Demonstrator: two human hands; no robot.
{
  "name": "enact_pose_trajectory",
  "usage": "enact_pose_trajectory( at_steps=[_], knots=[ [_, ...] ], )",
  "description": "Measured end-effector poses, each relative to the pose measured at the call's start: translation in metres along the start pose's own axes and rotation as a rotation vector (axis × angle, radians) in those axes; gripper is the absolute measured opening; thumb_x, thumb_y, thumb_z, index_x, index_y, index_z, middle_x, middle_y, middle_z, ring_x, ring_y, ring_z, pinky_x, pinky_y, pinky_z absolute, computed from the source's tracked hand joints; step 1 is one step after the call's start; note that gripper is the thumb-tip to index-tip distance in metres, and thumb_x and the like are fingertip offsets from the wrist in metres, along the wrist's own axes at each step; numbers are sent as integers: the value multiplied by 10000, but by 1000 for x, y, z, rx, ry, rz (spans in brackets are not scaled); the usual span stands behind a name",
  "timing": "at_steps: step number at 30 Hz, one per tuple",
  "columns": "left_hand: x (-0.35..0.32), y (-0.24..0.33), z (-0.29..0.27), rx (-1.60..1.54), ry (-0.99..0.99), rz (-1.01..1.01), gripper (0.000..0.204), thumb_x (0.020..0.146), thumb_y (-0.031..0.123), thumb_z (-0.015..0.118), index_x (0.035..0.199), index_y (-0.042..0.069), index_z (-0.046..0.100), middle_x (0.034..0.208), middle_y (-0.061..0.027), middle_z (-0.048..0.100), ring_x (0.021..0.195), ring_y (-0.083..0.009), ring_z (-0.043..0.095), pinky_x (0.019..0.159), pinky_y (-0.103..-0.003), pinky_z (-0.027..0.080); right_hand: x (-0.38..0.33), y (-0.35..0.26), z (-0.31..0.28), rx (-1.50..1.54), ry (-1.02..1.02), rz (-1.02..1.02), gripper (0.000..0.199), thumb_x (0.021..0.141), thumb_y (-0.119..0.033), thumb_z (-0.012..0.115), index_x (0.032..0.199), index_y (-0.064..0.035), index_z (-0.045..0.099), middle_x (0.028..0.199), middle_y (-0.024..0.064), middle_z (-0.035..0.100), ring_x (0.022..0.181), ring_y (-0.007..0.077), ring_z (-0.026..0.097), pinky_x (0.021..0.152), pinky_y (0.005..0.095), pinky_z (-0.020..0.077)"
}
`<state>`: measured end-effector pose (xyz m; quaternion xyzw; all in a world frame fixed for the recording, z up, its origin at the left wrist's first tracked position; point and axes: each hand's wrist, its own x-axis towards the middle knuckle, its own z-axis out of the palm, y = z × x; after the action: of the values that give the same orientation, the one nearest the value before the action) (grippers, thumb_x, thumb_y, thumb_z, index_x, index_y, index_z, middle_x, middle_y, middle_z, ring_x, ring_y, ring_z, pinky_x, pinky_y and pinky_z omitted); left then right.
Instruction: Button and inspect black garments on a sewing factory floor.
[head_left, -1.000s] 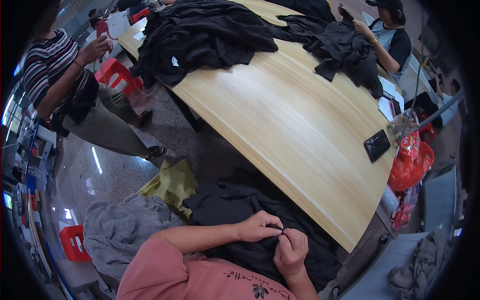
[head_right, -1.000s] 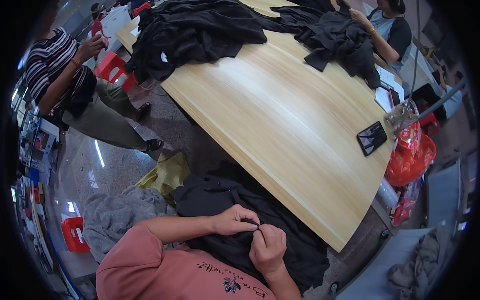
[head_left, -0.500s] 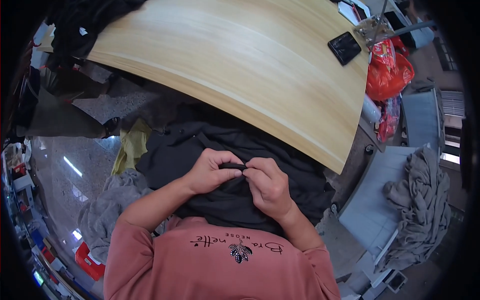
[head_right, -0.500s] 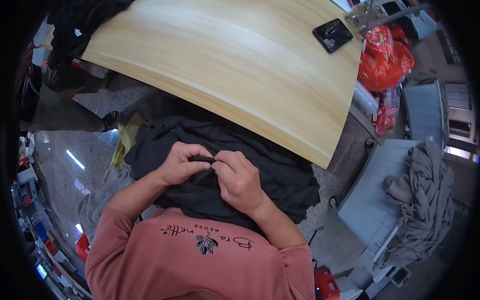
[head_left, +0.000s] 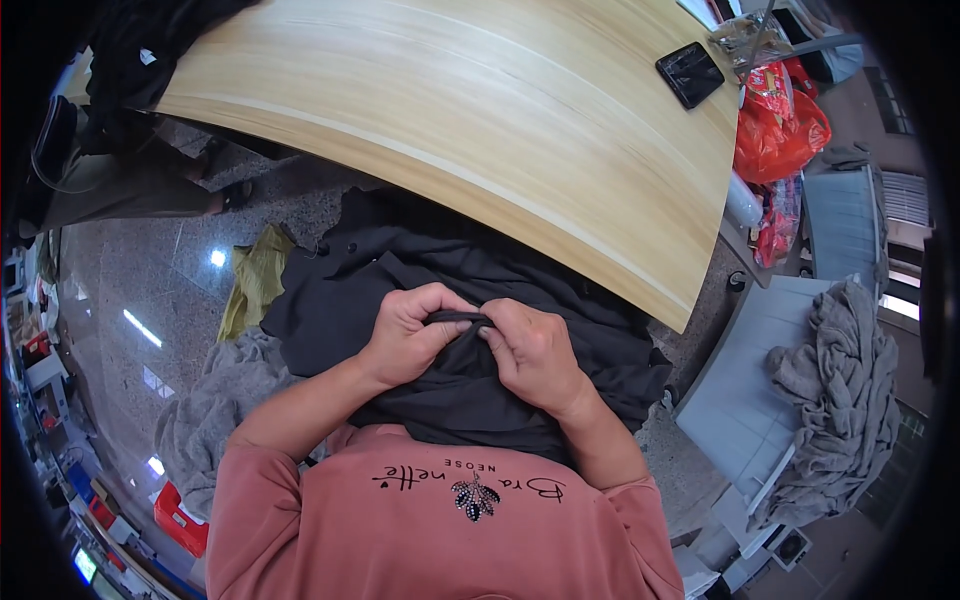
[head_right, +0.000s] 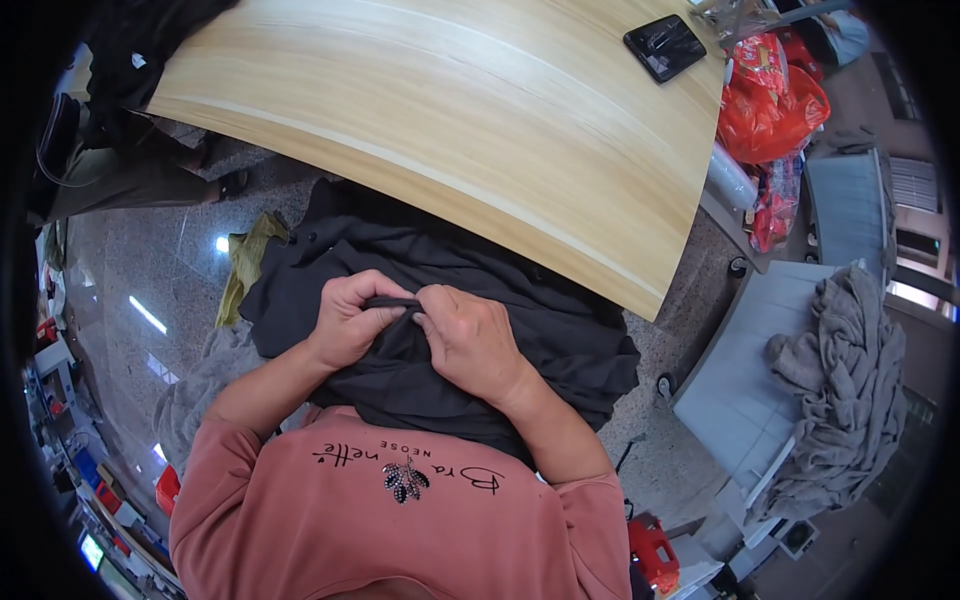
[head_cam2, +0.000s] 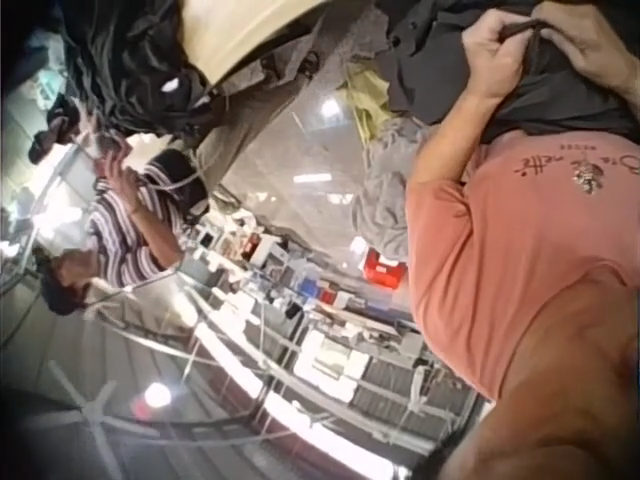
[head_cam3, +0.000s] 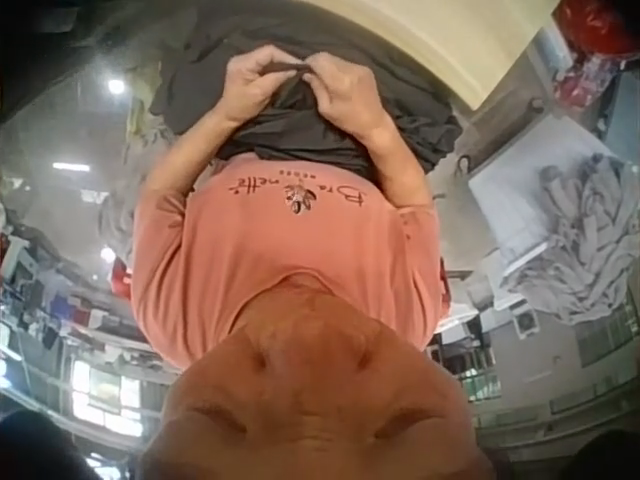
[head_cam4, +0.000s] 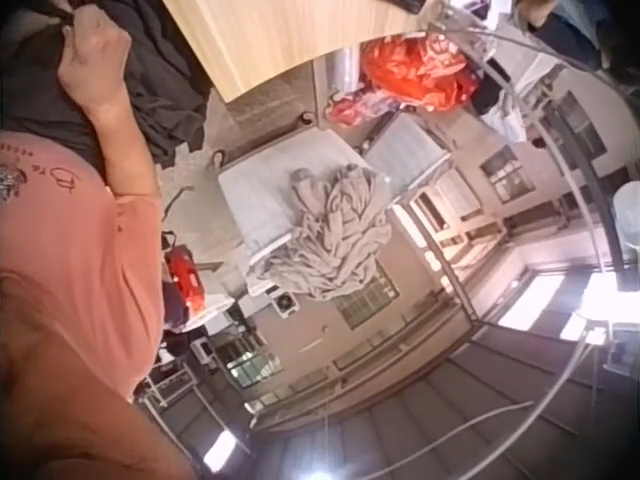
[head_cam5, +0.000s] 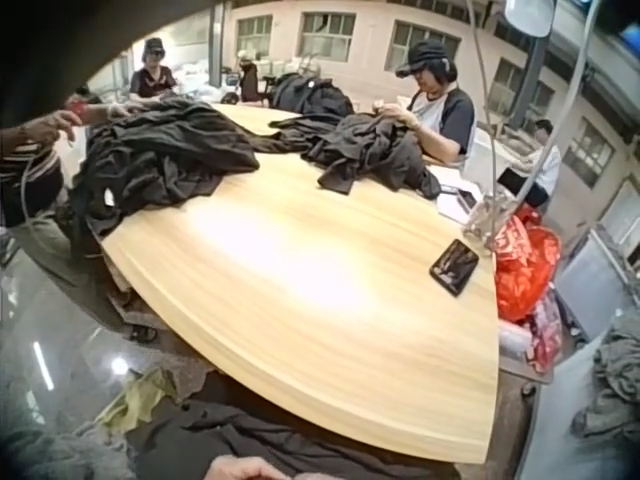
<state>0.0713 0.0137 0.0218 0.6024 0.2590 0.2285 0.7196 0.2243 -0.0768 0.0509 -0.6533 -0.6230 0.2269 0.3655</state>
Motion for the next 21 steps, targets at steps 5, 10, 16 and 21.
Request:
enact_pose_trajectory(
  at_steps=[5,10,16,21],
  knots=[
    [-1,0,3,58,12,102,118,768,-89,626,864,-21,637,793,-73,665,728,-97,620,655,-217,476,0,-2,1,7,24,-46,160,720,-5,635,733,-39,479,614,122,507,573,325,555,497,385,429],
    [2,0,8,320,106,344,210,668,-138,608,841,-20,613,731,-119,627,659,-203,627,623,-258,473,-3,-8,5,16,94,29,166,702,-3,633,703,-41,472,593,122,500,545,314,549,485,377,426],
    [11,0,20,685,254,742,281,552,-126,577,809,-14,577,691,-126,579,605,-275,577,572,-337,435,-5,-11,12,-57,202,46,159,673,3,628,680,-37,474,578,114,494,509,297,536,465,366,420],
    [7,3,22,756,282,805,334,545,-109,572,865,-15,559,715,-116,578,607,-265,576,557,-333,416,-9,-10,11,-71,260,-126,111,643,14,619,711,-12,535,560,89,471,464,260,502,440,342,398]
  ],
)
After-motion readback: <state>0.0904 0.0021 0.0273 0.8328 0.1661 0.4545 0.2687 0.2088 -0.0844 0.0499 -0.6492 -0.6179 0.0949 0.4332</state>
